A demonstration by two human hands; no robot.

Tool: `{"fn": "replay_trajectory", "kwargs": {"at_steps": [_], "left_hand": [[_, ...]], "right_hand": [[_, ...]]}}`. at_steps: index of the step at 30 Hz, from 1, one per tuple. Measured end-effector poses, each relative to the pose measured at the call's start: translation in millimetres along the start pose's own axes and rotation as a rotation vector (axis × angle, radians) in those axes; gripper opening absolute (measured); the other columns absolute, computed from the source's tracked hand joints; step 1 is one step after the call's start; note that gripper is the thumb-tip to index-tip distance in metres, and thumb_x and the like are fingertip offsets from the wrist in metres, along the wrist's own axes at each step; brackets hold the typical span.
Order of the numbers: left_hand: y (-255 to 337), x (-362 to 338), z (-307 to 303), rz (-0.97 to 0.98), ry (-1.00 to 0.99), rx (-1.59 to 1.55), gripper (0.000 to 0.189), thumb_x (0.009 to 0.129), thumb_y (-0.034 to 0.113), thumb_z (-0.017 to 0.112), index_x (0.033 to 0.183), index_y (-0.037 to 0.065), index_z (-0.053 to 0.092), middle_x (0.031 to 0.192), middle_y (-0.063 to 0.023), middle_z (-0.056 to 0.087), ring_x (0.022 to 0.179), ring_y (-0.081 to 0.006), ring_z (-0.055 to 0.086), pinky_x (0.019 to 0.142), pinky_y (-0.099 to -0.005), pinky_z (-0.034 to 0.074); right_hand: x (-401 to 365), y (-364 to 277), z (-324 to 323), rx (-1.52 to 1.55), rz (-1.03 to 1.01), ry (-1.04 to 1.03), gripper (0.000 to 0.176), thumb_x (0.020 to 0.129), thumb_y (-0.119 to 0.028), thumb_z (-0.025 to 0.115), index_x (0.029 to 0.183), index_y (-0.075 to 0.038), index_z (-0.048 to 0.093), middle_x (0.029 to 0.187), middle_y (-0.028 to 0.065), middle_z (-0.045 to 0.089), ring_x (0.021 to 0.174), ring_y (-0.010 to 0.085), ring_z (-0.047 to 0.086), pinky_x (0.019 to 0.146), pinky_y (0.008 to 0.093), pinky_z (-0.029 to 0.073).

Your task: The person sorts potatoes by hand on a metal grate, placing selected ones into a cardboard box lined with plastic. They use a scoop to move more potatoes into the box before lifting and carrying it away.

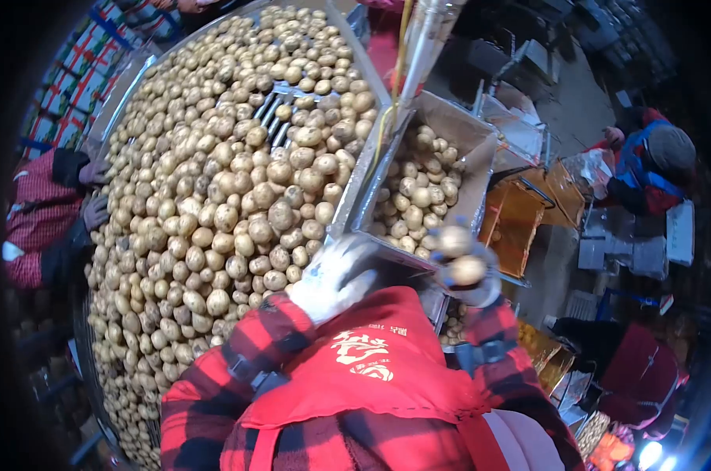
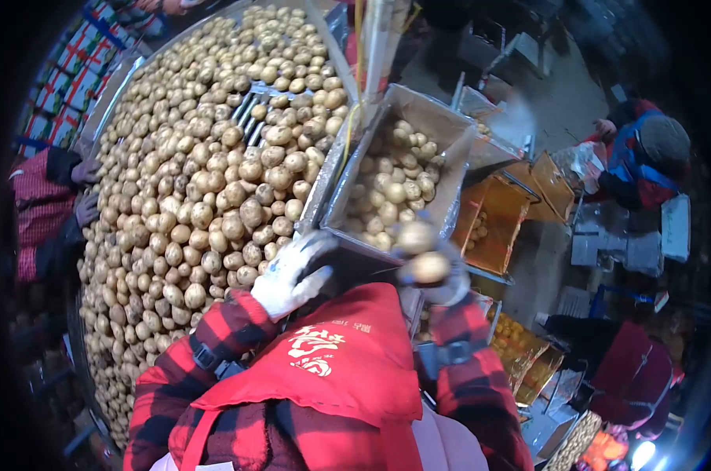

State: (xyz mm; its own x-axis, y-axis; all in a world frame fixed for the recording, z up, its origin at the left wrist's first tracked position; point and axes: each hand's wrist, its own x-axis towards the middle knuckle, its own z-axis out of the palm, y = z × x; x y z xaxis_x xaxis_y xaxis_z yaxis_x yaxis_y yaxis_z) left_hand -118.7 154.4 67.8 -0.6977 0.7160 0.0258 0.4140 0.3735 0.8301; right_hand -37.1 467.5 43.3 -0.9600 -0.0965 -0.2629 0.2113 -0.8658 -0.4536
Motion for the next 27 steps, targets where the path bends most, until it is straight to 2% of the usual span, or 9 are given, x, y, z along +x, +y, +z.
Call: {"fn": "replay_trajectory", "kwargs": {"at_steps": [3, 6, 7, 8, 15, 17, 18, 20, 27], "left_hand": [[-4.2, -43.1, -1.9, -0.173, -0.029, -0.105, 0.039, 0.097, 0.021, 0.061, 0.132, 0.005, 0.062, 0.137, -0.0196, 0.061, 0.132, -0.0386, 0.055, 0.113, -0.0466, 0.042], [-24.7, -74.0, 11.3, -0.187, 0.001, -0.192, 0.035, 0.097, 0.018, 0.061, 0.129, 0.004, 0.063, 0.132, -0.0196, 0.063, 0.127, -0.039, 0.058, 0.108, -0.0471, 0.047], [-19.8, -82.2, 10.7, -0.161, 0.069, -0.201, 0.035, 0.099, 0.021, 0.059, 0.129, 0.003, 0.062, 0.133, -0.0204, 0.063, 0.126, -0.0404, 0.058, 0.108, -0.0478, 0.047], [-26.2, -86.5, 13.3, -0.201, 0.045, -0.268, 0.036, 0.1, 0.022, 0.059, 0.131, 0.004, 0.062, 0.134, -0.0208, 0.063, 0.126, -0.0412, 0.058, 0.109, -0.0488, 0.046], [-9.1, -144.3, 7.7, -0.479, 0.324, -0.283, 0.037, 0.103, 0.028, 0.057, 0.135, 0.01, 0.061, 0.135, -0.0166, 0.063, 0.126, -0.0371, 0.059, 0.109, -0.0459, 0.046], [-6.3, -169.2, 13.2, -0.49, 0.434, -0.319, 0.04, 0.103, 0.032, 0.059, 0.136, 0.01, 0.061, 0.136, -0.0165, 0.062, 0.127, -0.0361, 0.059, 0.108, -0.0461, 0.047], [4.5, -180.0, 7.0, -0.554, 0.52, -0.339, 0.042, 0.104, 0.036, 0.058, 0.137, 0.01, 0.062, 0.135, -0.0169, 0.063, 0.125, -0.0361, 0.06, 0.108, -0.0456, 0.047], [4.7, -206.6, 7.5, -0.584, 0.594, -0.281, 0.044, 0.105, 0.037, 0.056, 0.136, 0.006, 0.062, 0.134, -0.0189, 0.062, 0.126, -0.0367, 0.058, 0.109, -0.0448, 0.046], [9.8, -274.0, 31.9, -0.563, 1.208, -0.637, 0.036, 0.103, 0.019, 0.062, 0.135, 0.001, 0.06, 0.136, -0.0184, 0.061, 0.128, -0.0295, 0.059, 0.112, -0.0377, 0.045]], "right_hand": [[-7.0, -79.1, -50.8, -0.128, -0.118, 0.311, 0.035, 0.102, -0.027, 0.062, 0.131, -0.007, 0.06, 0.114, 0.0099, 0.07, 0.092, 0.0202, 0.071, 0.063, 0.0342, 0.06], [-6.3, -152.0, -185.8, -0.721, -0.251, 0.725, 0.043, 0.098, -0.04, 0.069, 0.129, -0.012, 0.063, 0.122, 0.0081, 0.07, 0.108, 0.0284, 0.067, 0.089, 0.0436, 0.059], [5.9, -172.7, -201.6, -0.299, 0.008, 0.879, 0.046, 0.097, -0.043, 0.069, 0.132, -0.014, 0.062, 0.128, 0.0066, 0.069, 0.118, 0.0322, 0.064, 0.095, 0.0512, 0.057], [23.5, -163.7, -172.8, -0.908, -0.108, 1.157, 0.04, 0.099, -0.036, 0.069, 0.132, -0.016, 0.062, 0.131, 0.0096, 0.067, 0.119, 0.0311, 0.064, 0.095, 0.0516, 0.057], [221.1, 59.5, 9.5, -1.857, -0.587, -0.15, 0.054, 0.098, -0.01, 0.068, 0.148, 0.001, 0.051, 0.143, 0.0181, 0.06, 0.132, 0.03, 0.055, 0.117, 0.0401, 0.038], [185.5, 179.3, 158.3, -1.669, -0.338, -0.486, 0.052, 0.088, -0.006, 0.072, 0.137, 0.002, 0.059, 0.134, 0.0219, 0.063, 0.124, 0.0356, 0.06, 0.108, 0.0436, 0.046], [192.4, 225.7, 175.6, -1.601, -0.68, -0.981, 0.052, 0.087, -0.01, 0.074, 0.136, 0.0, 0.06, 0.132, 0.0223, 0.064, 0.122, 0.0421, 0.061, 0.105, 0.0482, 0.048], [166.7, 297.0, 253.2, -1.511, -0.596, -1.423, 0.062, 0.079, -0.02, 0.078, 0.136, -0.003, 0.06, 0.133, 0.0221, 0.062, 0.124, 0.0428, 0.058, 0.106, 0.0519, 0.046], [185.4, 484.4, 379.2, -1.791, -0.944, -1.713, 0.063, 0.077, -0.016, 0.07, 0.139, -0.016, 0.057, 0.139, 0.0164, 0.056, 0.126, 0.0378, 0.054, 0.107, 0.0555, 0.042]]}}
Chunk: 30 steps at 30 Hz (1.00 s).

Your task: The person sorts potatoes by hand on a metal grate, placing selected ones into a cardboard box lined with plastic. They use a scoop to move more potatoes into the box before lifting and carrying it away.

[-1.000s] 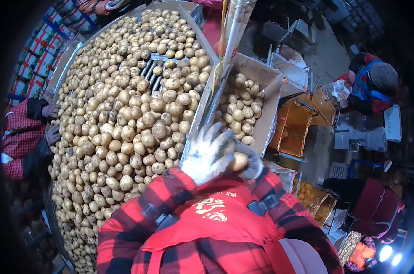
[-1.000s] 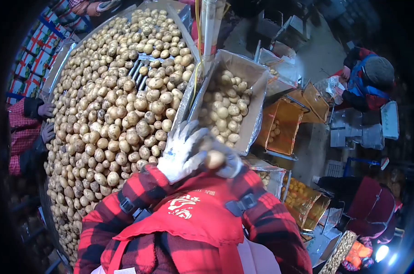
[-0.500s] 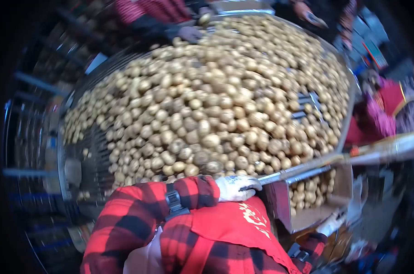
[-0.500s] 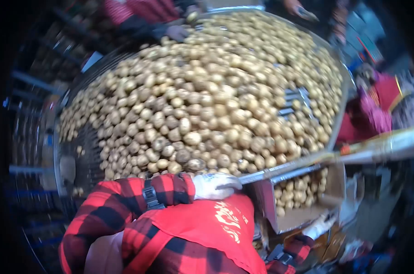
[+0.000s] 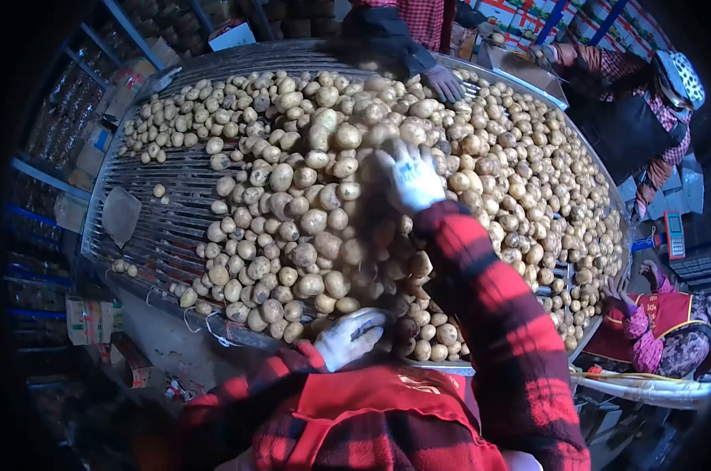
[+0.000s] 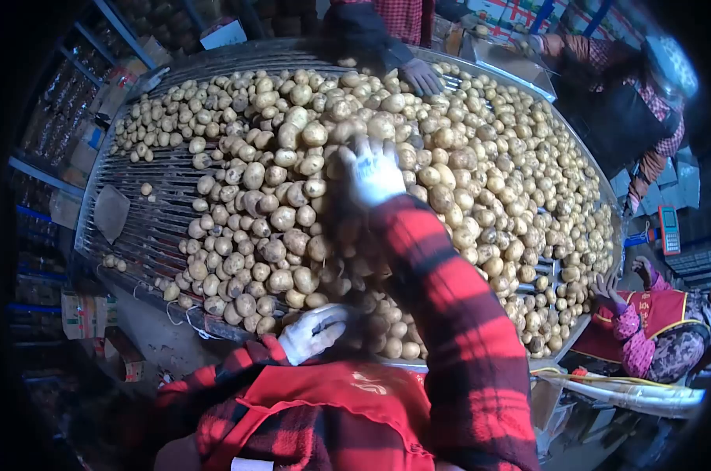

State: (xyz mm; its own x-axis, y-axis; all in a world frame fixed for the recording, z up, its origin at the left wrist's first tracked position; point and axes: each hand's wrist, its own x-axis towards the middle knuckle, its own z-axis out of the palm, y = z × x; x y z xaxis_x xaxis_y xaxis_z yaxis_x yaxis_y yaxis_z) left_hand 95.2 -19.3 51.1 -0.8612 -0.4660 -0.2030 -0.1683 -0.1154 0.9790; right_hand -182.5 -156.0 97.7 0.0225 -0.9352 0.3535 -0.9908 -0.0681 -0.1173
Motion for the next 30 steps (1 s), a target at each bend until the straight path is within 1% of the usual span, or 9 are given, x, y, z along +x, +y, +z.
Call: {"fn": "replay_trajectory", "kwargs": {"at_steps": [3, 10, 14, 17, 20, 23, 25, 27, 30], "left_hand": [[-1.8, 18.0, -23.6, 0.446, 0.12, 0.451, 0.036, 0.101, 0.014, 0.063, 0.134, 0.0, 0.061, 0.135, -0.0172, 0.063, 0.129, -0.028, 0.06, 0.11, -0.0393, 0.047], [102.6, 175.3, -90.2, 0.698, 0.528, 0.419, 0.024, 0.099, 0.0, 0.06, 0.121, -0.001, 0.07, 0.122, -0.0161, 0.073, 0.116, -0.0288, 0.069, 0.105, -0.0396, 0.052], [133.4, 294.3, -132.8, 0.469, 0.314, 1.06, 0.04, 0.098, 0.027, 0.061, 0.134, 0.01, 0.064, 0.131, -0.0132, 0.068, 0.12, -0.0348, 0.063, 0.107, -0.0442, 0.049], [123.9, 343.2, -111.1, 0.077, 0.256, 1.535, 0.037, 0.096, 0.034, 0.056, 0.129, 0.021, 0.068, 0.136, -0.0112, 0.064, 0.123, -0.0279, 0.062, 0.103, -0.0489, 0.046], [115.1, 354.1, -85.0, 0.096, 0.242, 1.66, 0.036, 0.098, 0.032, 0.056, 0.13, 0.019, 0.067, 0.135, -0.0102, 0.063, 0.127, -0.0283, 0.058, 0.104, -0.052, 0.041], [109.3, 332.6, -79.9, 0.239, 0.281, 1.733, 0.033, 0.1, 0.026, 0.054, 0.13, 0.021, 0.066, 0.131, -0.0078, 0.063, 0.122, -0.0269, 0.061, 0.1, -0.051, 0.042], [105.7, 313.2, -73.4, 0.335, 0.279, 1.598, 0.03, 0.095, 0.025, 0.06, 0.124, 0.019, 0.066, 0.128, -0.009, 0.063, 0.116, -0.0298, 0.063, 0.096, -0.0506, 0.046], [92.3, 295.7, -72.4, 0.392, 0.275, 1.499, 0.03, 0.094, 0.025, 0.062, 0.123, 0.018, 0.066, 0.127, -0.0094, 0.063, 0.116, -0.0301, 0.063, 0.096, -0.0505, 0.046], [81.8, 275.7, -66.8, 0.433, 0.232, 1.399, 0.031, 0.091, 0.024, 0.063, 0.122, 0.017, 0.066, 0.127, -0.01, 0.063, 0.115, -0.0305, 0.063, 0.096, -0.0503, 0.047]], "right_hand": [[38.5, 10.7, 24.3, -0.001, 0.064, -0.109, 0.044, 0.087, -0.015, 0.063, 0.131, -0.015, 0.061, 0.132, 0.0163, 0.059, 0.12, 0.037, 0.059, 0.099, 0.0539, 0.047], [4.2, -0.7, -5.6, 0.236, 0.19, 0.044, 0.024, 0.091, -0.019, 0.062, 0.114, -0.012, 0.066, 0.108, 0.0164, 0.064, 0.096, 0.0358, 0.067, 0.083, 0.0489, 0.055], [-54.7, 52.5, -22.8, 0.577, 0.438, 0.067, 0.042, 0.094, -0.026, 0.067, 0.13, -0.004, 0.061, 0.115, 0.0165, 0.066, 0.104, 0.0326, 0.068, 0.089, 0.0438, 0.057], [-94.7, 66.7, -65.9, 1.525, 0.952, 0.136, 0.046, 0.101, -0.03, 0.066, 0.141, -0.011, 0.058, 0.117, 0.0079, 0.067, 0.11, 0.0247, 0.067, 0.096, 0.0467, 0.056], [-132.6, 96.0, -62.0, 2.068, 0.89, 0.375, 0.04, 0.103, -0.033, 0.064, 0.134, -0.009, 0.062, 0.126, 0.015, 0.065, 0.119, 0.0337, 0.064, 0.1, 0.0573, 0.054], [-109.8, 115.9, -50.5, 2.226, 0.866, 0.348, 0.037, 0.105, -0.034, 0.061, 0.124, -0.003, 0.064, 0.117, 0.0125, 0.068, 0.105, 0.0292, 0.066, 0.092, 0.0465, 0.057], [-57.2, 103.0, -55.1, 1.817, 0.728, 0.166, 0.031, 0.104, -0.025, 0.059, 0.12, 0.001, 0.066, 0.105, 0.008, 0.067, 0.085, 0.0206, 0.063, 0.081, 0.0348, 0.055], [22.7, 73.2, -55.7, 1.323, 0.58, -0.007, 0.036, 0.097, -0.017, 0.063, 0.128, 0.001, 0.067, 0.105, 0.0087, 0.069, 0.094, 0.0193, 0.067, 0.085, 0.0295, 0.053], [109.4, 8.0, -64.8, 0.496, -0.063, -0.188, 0.039, 0.09, -0.021, 0.069, 0.127, -0.01, 0.069, 0.117, 0.016, 0.067, 0.099, 0.0339, 0.07, 0.086, 0.0427, 0.056]]}}
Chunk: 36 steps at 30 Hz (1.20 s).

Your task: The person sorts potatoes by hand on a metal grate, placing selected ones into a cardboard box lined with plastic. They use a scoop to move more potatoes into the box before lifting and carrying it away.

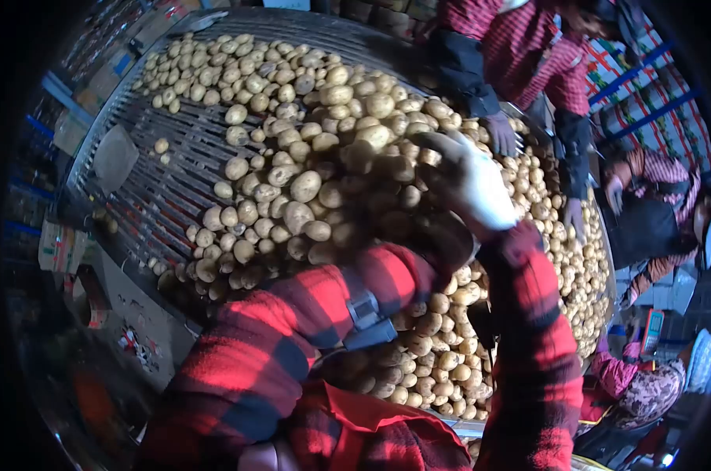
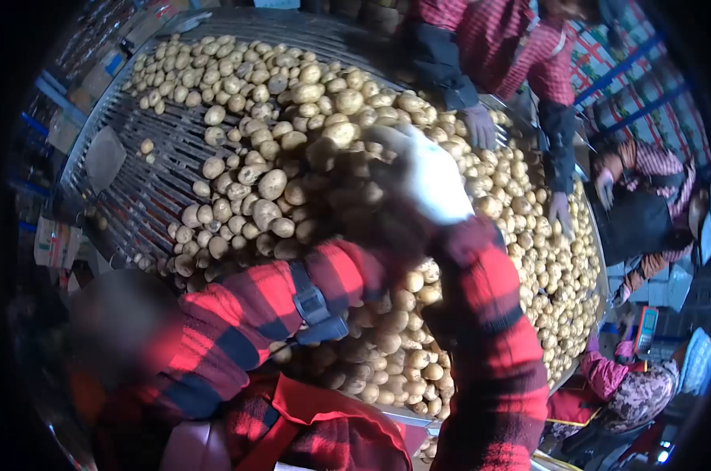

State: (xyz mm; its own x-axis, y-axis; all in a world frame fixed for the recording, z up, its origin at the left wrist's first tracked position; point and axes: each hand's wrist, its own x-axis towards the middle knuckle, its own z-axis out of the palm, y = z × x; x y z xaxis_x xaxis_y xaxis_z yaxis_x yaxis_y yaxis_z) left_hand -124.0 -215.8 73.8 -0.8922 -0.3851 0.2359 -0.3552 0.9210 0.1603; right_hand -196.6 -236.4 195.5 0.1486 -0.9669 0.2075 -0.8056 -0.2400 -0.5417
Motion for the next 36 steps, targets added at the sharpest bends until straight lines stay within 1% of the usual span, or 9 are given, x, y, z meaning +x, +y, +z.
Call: {"fn": "replay_trajectory", "kwargs": {"at_steps": [3, 10, 15, 19, 21, 27, 32, 35, 36], "left_hand": [[6.9, -4.8, 7.2, 0.031, 0.006, -0.074, 0.031, 0.089, 0.023, 0.065, 0.12, 0.016, 0.066, 0.126, -0.0107, 0.064, 0.115, -0.0309, 0.063, 0.095, -0.0501, 0.048], [9.4, -28.9, 11.3, 0.126, 0.041, -0.327, 0.033, 0.084, 0.021, 0.069, 0.116, 0.014, 0.066, 0.126, -0.0121, 0.064, 0.113, -0.0318, 0.063, 0.095, -0.0498, 0.049], [-23.3, -103.1, -32.7, -0.09, 0.342, -0.868, 0.029, 0.084, 0.02, 0.072, 0.111, 0.011, 0.068, 0.117, -0.0114, 0.065, 0.107, -0.0291, 0.064, 0.09, -0.0463, 0.052], [-88.6, -184.2, -71.2, -0.663, 0.581, -1.155, 0.024, 0.096, 0.024, 0.068, 0.115, 0.01, 0.067, 0.106, -0.004, 0.067, 0.098, -0.0173, 0.062, 0.08, -0.0341, 0.054], [-140.2, -202.5, -81.5, -0.895, 0.392, -1.215, 0.027, 0.103, 0.028, 0.062, 0.124, 0.011, 0.065, 0.111, 0.0003, 0.067, 0.1, -0.0118, 0.06, 0.08, -0.0284, 0.052], [-196.1, -142.3, -100.0, -0.875, -0.445, -0.927, 0.048, 0.098, 0.033, 0.071, 0.142, 0.016, 0.059, 0.127, -0.0055, 0.065, 0.111, -0.0176, 0.061, 0.091, -0.0331, 0.054], [-215.7, -183.5, -60.9, -0.477, 0.064, -0.98, 0.052, 0.101, 0.038, 0.065, 0.138, 0.002, 0.058, 0.136, -0.009, 0.063, 0.131, -0.0193, 0.054, 0.118, -0.0342, 0.034], [-131.6, -193.5, -97.6, -0.793, 0.096, -1.55, 0.045, 0.102, 0.034, 0.058, 0.137, 0.005, 0.06, 0.112, -0.0078, 0.067, 0.09, -0.0193, 0.066, 0.07, -0.0272, 0.054], [-99.5, -187.2, -107.3, -0.686, -0.096, -1.807, 0.047, 0.103, 0.031, 0.059, 0.141, 0.006, 0.056, 0.117, -0.0082, 0.067, 0.097, -0.0204, 0.067, 0.075, -0.0293, 0.057]], "right_hand": [[82.9, 7.7, 83.0, -0.685, -0.21, -0.389, 0.039, 0.093, -0.027, 0.061, 0.13, -0.019, 0.069, 0.114, 0.0146, 0.07, 0.101, 0.0361, 0.07, 0.087, 0.0461, 0.057], [98.6, -13.8, 97.7, -0.592, -0.179, -0.522, 0.045, 0.089, -0.026, 0.068, 0.134, -0.026, 0.067, 0.124, 0.018, 0.065, 0.107, 0.0361, 0.069, 0.092, 0.0483, 0.055], [43.2, 38.2, 30.7, 0.63, 0.388, -0.082, 0.05, 0.095, -0.026, 0.069, 0.141, -0.01, 0.057, 0.106, 0.0055, 0.069, 0.09, 0.0178, 0.065, 0.069, 0.0322, 0.054], [-68.0, 73.3, -16.2, 1.067, 0.463, 0.066, 0.062, 0.104, -0.05, 0.054, 0.151, -0.01, 0.047, 0.13, 0.0165, 0.066, 0.098, 0.0276, 0.07, 0.065, 0.0342, 0.055], [-115.8, 65.2, -4.1, 1.573, 0.451, 0.156, 0.066, 0.106, -0.051, 0.05, 0.157, -0.011, 0.04, 0.137, 0.0223, 0.062, 0.101, 0.0306, 0.071, 0.058, 0.0297, 0.055], [-204.5, 22.5, 56.2, 2.02, 0.408, 0.316, 0.064, 0.104, -0.041, 0.059, 0.156, -0.009, 0.039, 0.146, 0.0223, 0.054, 0.108, 0.0324, 0.066, 0.065, 0.0302, 0.057], [-268.5, -21.5, 110.2, 2.157, 0.375, 0.22, 0.069, 0.1, -0.048, 0.064, 0.151, -0.005, 0.045, 0.139, 0.0178, 0.059, 0.113, 0.0289, 0.067, 0.073, 0.0339, 0.061], [-319.2, -44.1, 120.6, 2.335, 0.423, 0.266, 0.068, 0.101, -0.048, 0.064, 0.151, -0.007, 0.043, 0.146, 0.0179, 0.054, 0.128, 0.0333, 0.06, 0.085, 0.0401, 0.061], [-335.4, -52.3, 122.4, 2.443, 0.37, 0.303, 0.065, 0.103, -0.045, 0.062, 0.151, -0.007, 0.043, 0.148, 0.0171, 0.052, 0.131, 0.0352, 0.058, 0.091, 0.0439, 0.06]]}}
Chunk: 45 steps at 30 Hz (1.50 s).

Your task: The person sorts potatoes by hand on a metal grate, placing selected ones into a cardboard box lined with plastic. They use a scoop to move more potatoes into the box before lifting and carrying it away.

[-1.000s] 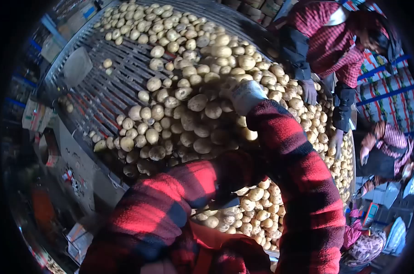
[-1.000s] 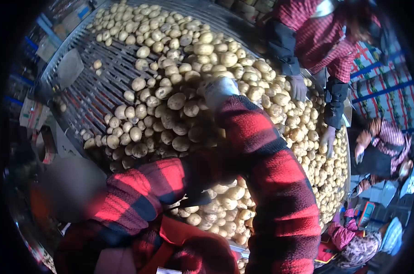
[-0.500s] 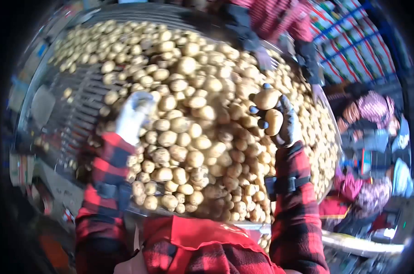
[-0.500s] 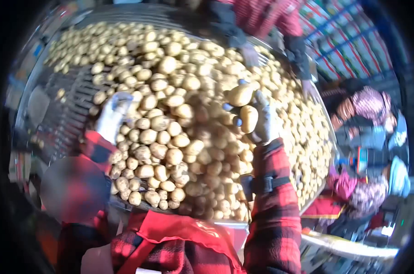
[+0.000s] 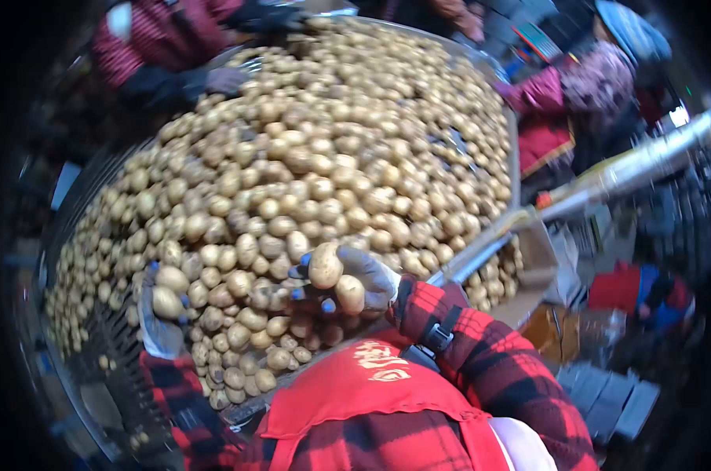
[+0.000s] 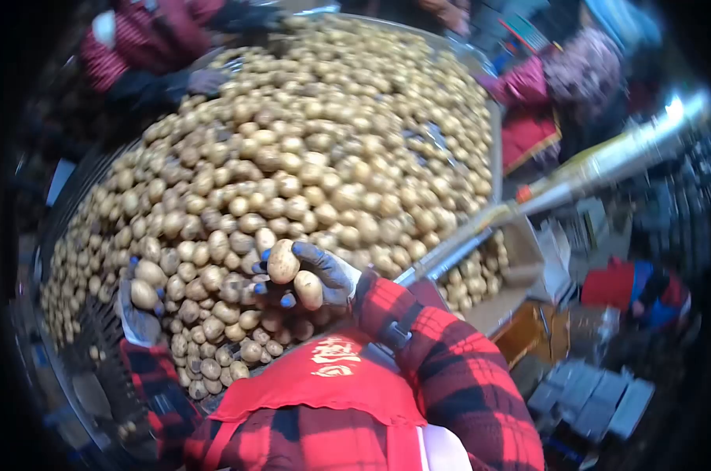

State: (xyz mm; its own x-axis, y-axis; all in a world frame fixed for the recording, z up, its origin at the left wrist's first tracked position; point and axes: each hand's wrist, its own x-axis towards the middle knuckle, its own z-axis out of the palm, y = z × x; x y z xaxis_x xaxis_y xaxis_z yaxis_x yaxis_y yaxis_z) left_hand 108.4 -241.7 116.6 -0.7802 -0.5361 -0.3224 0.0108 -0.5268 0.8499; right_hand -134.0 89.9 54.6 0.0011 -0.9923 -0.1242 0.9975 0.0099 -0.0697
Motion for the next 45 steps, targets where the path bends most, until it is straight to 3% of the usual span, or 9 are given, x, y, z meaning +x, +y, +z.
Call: {"fn": "replay_trajectory", "kwargs": {"at_steps": [6, 10, 13, 20, 37, 41, 42, 44, 45], "left_hand": [[-86.9, -26.0, 204.2, -0.272, -0.723, 0.309, 0.052, 0.103, 0.016, 0.058, 0.152, 0.002, 0.045, 0.131, -0.0174, 0.064, 0.104, -0.0218, 0.069, 0.087, -0.0345, 0.06], [-157.1, 9.1, 319.6, -0.487, -1.216, 0.102, 0.052, 0.103, 0.018, 0.062, 0.151, 0.003, 0.047, 0.131, -0.0134, 0.065, 0.102, -0.0199, 0.07, 0.087, -0.0339, 0.059], [-207.7, -6.4, 409.2, -1.011, -1.012, -0.043, 0.058, 0.105, 0.04, 0.059, 0.154, 0.013, 0.042, 0.123, -0.006, 0.063, 0.099, -0.0192, 0.064, 0.08, -0.034, 0.054], [-278.4, -1.1, 388.6, -0.888, -1.013, 0.356, 0.064, 0.102, 0.04, 0.063, 0.159, 0.022, 0.039, 0.147, -0.0006, 0.05, 0.115, -0.0179, 0.059, 0.098, -0.0423, 0.051], [-233.0, -26.2, 268.0, -0.971, -0.675, 0.252, 0.059, 0.103, 0.037, 0.062, 0.154, 0.013, 0.043, 0.147, -0.009, 0.054, 0.123, -0.0209, 0.058, 0.103, -0.0386, 0.049], [-225.8, -31.1, 249.2, -0.905, -0.597, 0.226, 0.059, 0.102, 0.039, 0.064, 0.152, 0.014, 0.045, 0.147, -0.0067, 0.055, 0.123, -0.0216, 0.058, 0.104, -0.0388, 0.047], [-225.2, -33.7, 244.4, -0.902, -0.579, 0.213, 0.058, 0.102, 0.038, 0.064, 0.151, 0.013, 0.046, 0.146, -0.0067, 0.056, 0.122, -0.0212, 0.059, 0.104, -0.0383, 0.048], [-231.9, -37.6, 225.7, -0.851, -0.562, 0.132, 0.057, 0.102, 0.035, 0.065, 0.15, 0.01, 0.046, 0.137, -0.0081, 0.061, 0.116, -0.0206, 0.063, 0.1, -0.0358, 0.052], [-239.4, -39.5, 215.1, -0.876, -0.521, 0.072, 0.055, 0.103, 0.029, 0.065, 0.15, 0.009, 0.046, 0.129, -0.0088, 0.064, 0.111, -0.0193, 0.065, 0.096, -0.0326, 0.055]], "right_hand": [[-113.7, 39.2, -5.5, -1.116, -1.009, 0.07, 0.038, 0.109, -0.026, 0.056, 0.142, -0.007, 0.052, 0.129, 0.0154, 0.058, 0.112, 0.0285, 0.061, 0.094, 0.0449, 0.052], [-219.9, 41.0, -21.8, -0.496, -0.923, 0.411, 0.03, 0.107, -0.032, 0.06, 0.124, -0.007, 0.058, 0.115, 0.0071, 0.058, 0.111, 0.0238, 0.056, 0.099, 0.042, 0.046], [-288.2, 23.5, -43.8, -0.121, -1.181, 0.37, 0.035, 0.104, -0.037, 0.065, 0.122, -0.008, 0.059, 0.119, 0.0061, 0.06, 0.115, 0.0228, 0.058, 0.102, 0.0431, 0.048], [-401.0, 23.0, -107.5, -0.263, -1.381, 0.946, 0.033, 0.103, -0.024, 0.064, 0.131, -0.008, 0.06, 0.13, 0.0113, 0.064, 0.121, 0.0291, 0.063, 0.107, 0.0481, 0.052], [-375.2, 23.3, -85.7, -0.007, -1.24, 0.621, 0.051, 0.103, -0.041, 0.064, 0.145, -0.014, 0.052, 0.141, 0.0175, 0.058, 0.117, 0.036, 0.065, 0.088, 0.0483, 0.058], [-433.7, 2.2, -81.7, -0.258, -1.206, 1.291, 0.036, 0.106, -0.033, 0.056, 0.137, -0.017, 0.059, 0.116, 0.0075, 0.067, 0.087, 0.0208, 0.068, 0.059, 0.0259, 0.047], [-469.1, 9.1, -98.5, -0.342, -1.16, 1.402, 0.039, 0.105, -0.031, 0.057, 0.14, -0.012, 0.058, 0.129, 0.0093, 0.064, 0.102, 0.0228, 0.066, 0.079, 0.0329, 0.055], [-555.3, 35.2, -144.2, -2.235, -0.19, 2.105, 0.054, 0.099, -0.032, 0.066, 0.144, -0.006, 0.055, 0.144, 0.0168, 0.058, 0.136, 0.0329, 0.052, 0.117, 0.0395, 0.04], [-556.7, 25.5, -150.6, -1.792, -0.25, 2.196, 0.055, 0.096, -0.029, 0.069, 0.143, -0.004, 0.055, 0.14, 0.0188, 0.062, 0.13, 0.0339, 0.058, 0.11, 0.042, 0.046]]}}
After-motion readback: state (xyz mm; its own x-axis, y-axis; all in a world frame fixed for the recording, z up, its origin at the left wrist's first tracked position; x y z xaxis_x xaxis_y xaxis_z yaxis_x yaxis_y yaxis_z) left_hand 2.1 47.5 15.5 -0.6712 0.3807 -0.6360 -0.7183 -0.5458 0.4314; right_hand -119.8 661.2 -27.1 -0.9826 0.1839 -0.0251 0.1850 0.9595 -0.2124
